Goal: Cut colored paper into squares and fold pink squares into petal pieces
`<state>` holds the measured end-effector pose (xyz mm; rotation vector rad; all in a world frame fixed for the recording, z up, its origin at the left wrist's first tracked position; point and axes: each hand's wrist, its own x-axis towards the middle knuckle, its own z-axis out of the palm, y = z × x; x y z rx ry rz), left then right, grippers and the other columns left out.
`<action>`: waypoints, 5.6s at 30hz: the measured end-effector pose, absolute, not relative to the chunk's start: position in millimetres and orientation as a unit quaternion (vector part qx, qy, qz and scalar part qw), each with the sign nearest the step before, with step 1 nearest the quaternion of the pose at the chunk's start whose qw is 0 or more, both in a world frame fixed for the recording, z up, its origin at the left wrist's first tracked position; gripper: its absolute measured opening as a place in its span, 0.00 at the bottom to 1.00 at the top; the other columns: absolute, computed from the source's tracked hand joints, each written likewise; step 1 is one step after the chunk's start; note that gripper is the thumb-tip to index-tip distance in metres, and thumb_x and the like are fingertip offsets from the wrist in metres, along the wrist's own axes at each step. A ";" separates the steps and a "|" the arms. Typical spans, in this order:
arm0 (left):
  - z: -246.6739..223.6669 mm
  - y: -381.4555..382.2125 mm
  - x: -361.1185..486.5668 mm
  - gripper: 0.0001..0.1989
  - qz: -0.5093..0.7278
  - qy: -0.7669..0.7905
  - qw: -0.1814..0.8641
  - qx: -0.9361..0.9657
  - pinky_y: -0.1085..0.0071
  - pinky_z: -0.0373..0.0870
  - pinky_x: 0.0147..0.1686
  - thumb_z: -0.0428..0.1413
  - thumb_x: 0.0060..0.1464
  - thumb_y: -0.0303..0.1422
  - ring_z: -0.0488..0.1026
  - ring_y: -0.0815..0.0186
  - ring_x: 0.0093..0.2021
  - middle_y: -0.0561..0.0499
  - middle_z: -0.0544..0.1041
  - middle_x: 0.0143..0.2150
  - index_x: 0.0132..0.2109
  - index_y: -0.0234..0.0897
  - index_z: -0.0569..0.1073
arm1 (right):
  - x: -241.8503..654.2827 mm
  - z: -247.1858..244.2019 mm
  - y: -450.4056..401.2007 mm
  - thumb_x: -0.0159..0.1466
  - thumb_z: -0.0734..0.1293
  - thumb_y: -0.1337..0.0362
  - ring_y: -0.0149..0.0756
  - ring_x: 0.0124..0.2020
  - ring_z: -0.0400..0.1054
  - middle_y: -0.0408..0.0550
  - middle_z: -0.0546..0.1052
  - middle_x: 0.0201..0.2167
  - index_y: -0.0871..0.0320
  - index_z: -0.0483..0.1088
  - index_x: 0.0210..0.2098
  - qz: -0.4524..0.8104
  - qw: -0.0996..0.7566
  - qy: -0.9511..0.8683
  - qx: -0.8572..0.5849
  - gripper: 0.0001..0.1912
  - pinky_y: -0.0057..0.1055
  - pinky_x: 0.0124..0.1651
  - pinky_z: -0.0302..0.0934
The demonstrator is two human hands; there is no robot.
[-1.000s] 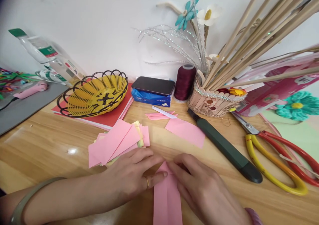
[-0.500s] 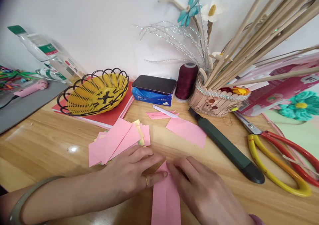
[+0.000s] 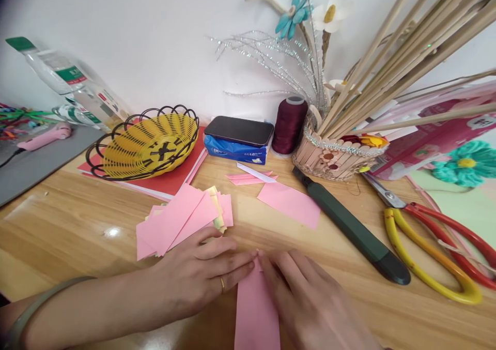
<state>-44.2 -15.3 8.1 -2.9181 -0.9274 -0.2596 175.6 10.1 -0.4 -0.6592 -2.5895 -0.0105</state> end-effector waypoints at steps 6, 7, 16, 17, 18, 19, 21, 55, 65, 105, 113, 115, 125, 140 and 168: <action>4.9 -15.0 -44.6 0.15 -0.082 -0.299 0.059 -0.949 0.62 0.58 0.48 0.42 0.65 0.27 0.62 0.63 0.52 0.51 0.68 0.56 0.55 0.32 0.65 | 168.1 4.7 9.8 0.54 0.50 0.79 0.34 0.25 0.68 0.48 0.74 0.26 0.61 0.66 0.37 -0.028 0.219 -0.944 -0.247 0.19 0.26 0.25 0.63; 3.2 -15.3 -44.7 0.15 -0.081 -0.300 0.067 -0.948 0.62 0.58 0.48 0.41 0.65 0.27 0.62 0.63 0.52 0.51 0.68 0.56 0.55 0.33 0.65 | 167.3 5.1 9.6 0.52 0.50 0.79 0.34 0.24 0.68 0.48 0.74 0.26 0.62 0.66 0.37 -0.037 0.217 -0.945 -0.244 0.20 0.26 0.24 0.63; -5.6 -20.4 -36.2 0.16 -0.131 -0.326 0.111 -0.930 0.62 0.59 0.46 0.39 0.65 0.26 0.65 0.67 0.46 0.54 0.74 0.49 0.51 0.35 0.69 | 169.0 -1.5 2.0 0.47 0.52 0.78 0.37 0.25 0.68 0.51 0.74 0.28 0.63 0.64 0.40 -0.061 0.186 -0.947 -0.253 0.22 0.30 0.25 0.67; -4.9 -21.3 -34.5 0.16 -0.139 -0.329 0.113 -0.927 0.63 0.58 0.46 0.39 0.65 0.25 0.65 0.67 0.46 0.54 0.75 0.48 0.50 0.34 0.69 | 169.7 -3.1 1.1 0.47 0.52 0.78 0.37 0.25 0.68 0.51 0.74 0.28 0.63 0.64 0.40 -0.057 0.183 -0.948 -0.256 0.22 0.31 0.25 0.67; -4.3 -22.4 -32.8 0.16 -0.146 -0.335 0.117 -0.924 0.63 0.58 0.46 0.39 0.65 0.25 0.66 0.67 0.45 0.54 0.75 0.47 0.49 0.34 0.70 | 170.3 -4.4 0.4 0.47 0.53 0.79 0.37 0.25 0.68 0.51 0.74 0.28 0.63 0.64 0.40 -0.052 0.180 -0.947 -0.259 0.22 0.31 0.25 0.67; -3.9 -23.4 -31.2 0.16 -0.150 -0.340 0.121 -0.920 0.63 0.58 0.47 0.39 0.65 0.25 0.66 0.67 0.45 0.54 0.75 0.47 0.48 0.34 0.71 | 171.1 -5.6 -0.1 0.48 0.53 0.78 0.37 0.26 0.68 0.51 0.74 0.29 0.62 0.64 0.40 -0.044 0.178 -0.948 -0.261 0.22 0.32 0.26 0.67; -4.3 -25.3 -28.6 0.16 -0.149 -0.349 0.128 -0.916 0.63 0.58 0.47 0.40 0.65 0.25 0.66 0.67 0.46 0.53 0.75 0.48 0.48 0.34 0.71 | 172.7 -7.2 -0.5 0.48 0.53 0.78 0.38 0.27 0.67 0.52 0.73 0.30 0.62 0.64 0.40 -0.030 0.172 -0.948 -0.265 0.21 0.34 0.27 0.68; 9.8 -22.2 -34.9 0.14 -0.275 -0.339 -0.002 -0.899 0.67 0.62 0.39 0.42 0.64 0.27 0.66 0.67 0.38 0.51 0.76 0.42 0.43 0.35 0.72 | 189.7 -6.7 -24.2 0.65 0.48 0.74 0.37 0.38 0.68 0.48 0.77 0.36 0.59 0.69 0.41 0.030 0.245 -0.949 -0.195 0.20 0.35 0.42 0.62; 2.7 -28.6 -40.0 0.10 -0.190 -0.292 0.048 -0.936 0.68 0.63 0.35 0.47 0.61 0.26 0.68 0.66 0.37 0.49 0.76 0.42 0.40 0.31 0.73 | 182.2 10.9 -13.8 0.66 0.53 0.69 0.38 0.36 0.70 0.49 0.76 0.33 0.60 0.71 0.34 -0.077 0.204 -0.942 -0.255 0.16 0.35 0.37 0.66; -8.2 -37.3 -34.9 0.15 -0.173 -0.332 0.074 -0.924 0.68 0.66 0.38 0.44 0.60 0.25 0.70 0.64 0.39 0.44 0.75 0.46 0.48 0.27 0.71 | 168.6 -4.2 6.4 0.64 0.55 0.67 0.30 0.29 0.69 0.45 0.71 0.29 0.55 0.64 0.30 0.207 0.181 -0.897 -0.347 0.09 0.25 0.31 0.65; -12.8 -42.9 -30.5 0.15 -0.148 -0.335 0.113 -0.924 0.68 0.65 0.40 0.46 0.59 0.29 0.70 0.62 0.40 0.41 0.74 0.48 0.49 0.27 0.71 | 168.6 -1.2 6.6 0.63 0.55 0.68 0.29 0.29 0.69 0.45 0.71 0.29 0.55 0.64 0.32 0.215 0.166 -0.895 -0.354 0.08 0.24 0.31 0.65; -13.0 -42.7 -30.2 0.15 -0.139 -0.334 0.118 -0.925 0.69 0.65 0.40 0.48 0.58 0.29 0.69 0.63 0.41 0.43 0.74 0.49 0.49 0.28 0.71 | 168.0 -2.0 7.3 0.63 0.55 0.68 0.29 0.29 0.69 0.44 0.71 0.28 0.55 0.64 0.31 0.212 0.162 -0.896 -0.355 0.08 0.25 0.30 0.65; -15.7 -42.5 -28.1 0.13 -0.166 -0.346 0.124 -0.915 0.72 0.66 0.40 0.50 0.57 0.28 0.69 0.65 0.42 0.46 0.75 0.47 0.47 0.29 0.73 | 165.9 -4.4 9.3 0.64 0.55 0.67 0.30 0.29 0.69 0.44 0.71 0.28 0.54 0.63 0.31 0.214 0.146 -0.895 -0.362 0.08 0.26 0.30 0.65; -21.6 -46.1 -21.6 0.13 -0.219 -0.345 0.196 -0.891 0.67 0.66 0.37 0.46 0.56 0.22 0.72 0.62 0.40 0.44 0.78 0.39 0.42 0.26 0.75 | 166.0 -5.6 7.4 0.64 0.54 0.68 0.30 0.28 0.69 0.44 0.70 0.27 0.54 0.62 0.31 0.181 0.154 -0.904 -0.356 0.08 0.24 0.30 0.66; -22.2 -48.1 -22.6 0.14 -0.192 -0.339 0.186 -0.902 0.66 0.65 0.39 0.48 0.55 0.25 0.70 0.60 0.42 0.39 0.76 0.44 0.46 0.23 0.73 | 162.4 -5.0 0.8 0.63 0.54 0.67 0.34 0.30 0.68 0.47 0.70 0.29 0.56 0.61 0.34 0.153 0.139 -0.901 -0.381 0.06 0.32 0.31 0.65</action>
